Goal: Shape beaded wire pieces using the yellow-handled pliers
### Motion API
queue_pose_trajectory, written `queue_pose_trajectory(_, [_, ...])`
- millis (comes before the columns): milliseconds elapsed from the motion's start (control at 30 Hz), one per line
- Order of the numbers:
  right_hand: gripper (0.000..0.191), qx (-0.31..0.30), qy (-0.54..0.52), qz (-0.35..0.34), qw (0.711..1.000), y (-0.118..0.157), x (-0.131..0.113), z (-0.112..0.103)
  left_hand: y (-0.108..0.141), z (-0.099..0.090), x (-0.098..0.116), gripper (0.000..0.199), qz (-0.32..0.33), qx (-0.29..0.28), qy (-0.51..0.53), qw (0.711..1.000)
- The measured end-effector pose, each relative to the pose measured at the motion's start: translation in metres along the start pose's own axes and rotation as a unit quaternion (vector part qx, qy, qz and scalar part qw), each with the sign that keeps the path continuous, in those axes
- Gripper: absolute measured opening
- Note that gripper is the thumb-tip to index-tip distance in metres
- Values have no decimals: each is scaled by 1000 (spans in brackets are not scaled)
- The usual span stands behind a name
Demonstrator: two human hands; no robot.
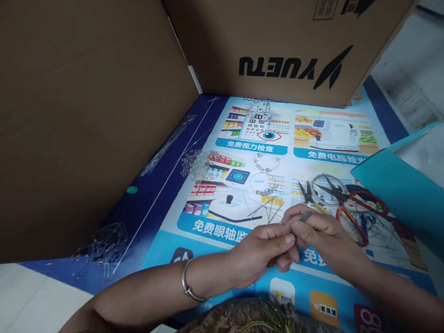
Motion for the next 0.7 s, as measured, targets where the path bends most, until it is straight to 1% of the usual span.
queue_pose_trajectory(67, [28,37,-29,27,999,-1,12,-10,2,-8,-2,33,7,12,-42,999])
queue_pose_trajectory(167, [25,90,-97,58,989,0,32,-26,11,-19,2,32,37,28,-151,987])
queue_pose_trajectory(200, [26,102,-107,70,986,0,39,-30,17,-23,7,32,56,43,-198,978])
queue_pose_trajectory(233, [26,101,-114,85,985,1,46,-31,24,-28,14,34,82,66,-246,963])
queue_pose_trajectory(267, [25,94,-119,95,984,1,51,-30,34,-32,23,34,109,93,-303,942])
queue_pose_trajectory(300, [24,91,-122,103,983,1,55,-30,45,-37,33,31,137,122,-368,911])
queue_pose_trajectory(367, [25,72,-113,124,983,2,62,-26,73,-48,52,23,185,174,-492,833])
queue_pose_trajectory(400, [26,61,-107,131,984,3,65,-24,91,-58,64,22,211,216,-535,789])
queue_pose_trajectory(433, [27,53,-97,134,985,3,67,-22,113,-72,77,21,234,278,-569,737])
queue_pose_trajectory(467, [28,50,-85,135,986,4,68,-22,139,-88,90,20,241,349,-606,673])
queue_pose_trajectory(533, [28,55,-51,133,988,5,70,-23,194,-121,113,22,205,489,-658,535])
queue_pose_trajectory(567, [27,56,-35,131,989,5,71,-23,221,-134,124,24,180,547,-669,469])
queue_pose_trajectory(600, [27,56,-21,130,990,5,72,-23,245,-146,133,26,145,590,-674,420])
queue_pose_trajectory(633, [27,52,-12,131,990,6,73,-23,264,-157,140,28,109,612,-678,392])
queue_pose_trajectory(667, [28,49,-5,133,990,6,75,-23,276,-166,145,31,74,617,-682,387])
queue_pose_trajectory(700, [29,46,4,137,989,6,77,-22,284,-173,149,33,53,614,-683,393])
Point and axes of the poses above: each hand's wrist, its own y-axis away from the middle knuckle, its own z-axis out of the palm, x = y × z, the point moved 9 cm from there along -y, towards the middle knuckle, and after that the axes turned 2 degrees about x, right-handed, at the moved point
